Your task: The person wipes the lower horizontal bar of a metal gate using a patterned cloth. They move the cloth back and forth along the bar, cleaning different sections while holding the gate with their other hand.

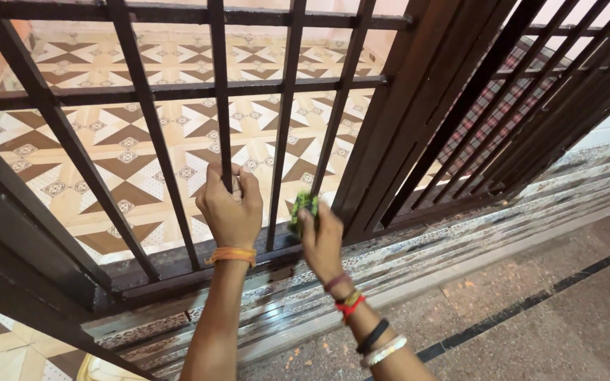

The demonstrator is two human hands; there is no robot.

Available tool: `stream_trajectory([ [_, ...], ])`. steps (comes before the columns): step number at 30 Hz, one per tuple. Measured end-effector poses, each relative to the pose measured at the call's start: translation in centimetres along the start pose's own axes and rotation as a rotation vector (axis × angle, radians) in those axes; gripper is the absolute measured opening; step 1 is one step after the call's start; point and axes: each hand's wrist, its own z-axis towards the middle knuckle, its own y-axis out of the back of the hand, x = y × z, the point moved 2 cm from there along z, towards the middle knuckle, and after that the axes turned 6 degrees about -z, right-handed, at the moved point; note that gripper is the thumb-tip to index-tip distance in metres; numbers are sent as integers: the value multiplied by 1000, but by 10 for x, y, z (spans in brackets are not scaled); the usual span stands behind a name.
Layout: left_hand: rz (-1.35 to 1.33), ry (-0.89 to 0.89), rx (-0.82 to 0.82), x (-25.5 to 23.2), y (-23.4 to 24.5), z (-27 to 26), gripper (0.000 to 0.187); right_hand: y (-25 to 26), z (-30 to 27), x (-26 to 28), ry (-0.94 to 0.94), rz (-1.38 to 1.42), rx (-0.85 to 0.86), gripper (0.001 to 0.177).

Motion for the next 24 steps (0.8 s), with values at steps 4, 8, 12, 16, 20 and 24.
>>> stream_trajectory([
  [4, 47, -35, 2, -1, 1, 1, 12, 0, -36, -20, 9, -103, 1, 24],
  [8, 53, -67, -14, 0, 0, -1, 12, 13, -18, 2, -220, -162, 138, 35],
  [12, 29, -7, -4, 1, -1, -1, 12, 36, 22, 58, -56, -27, 24, 42],
  [16, 36, -4, 7, 0, -2, -1, 12, 53, 69, 104, 123, 127, -118, 41],
  [20, 29, -19, 8, 0, -1, -1, 12, 41, 79, 98, 184, 94, -180, 31],
  [24, 21, -5, 18, -1, 0, -1, 12, 21, 36, 44, 199, -108, -166, 28],
])
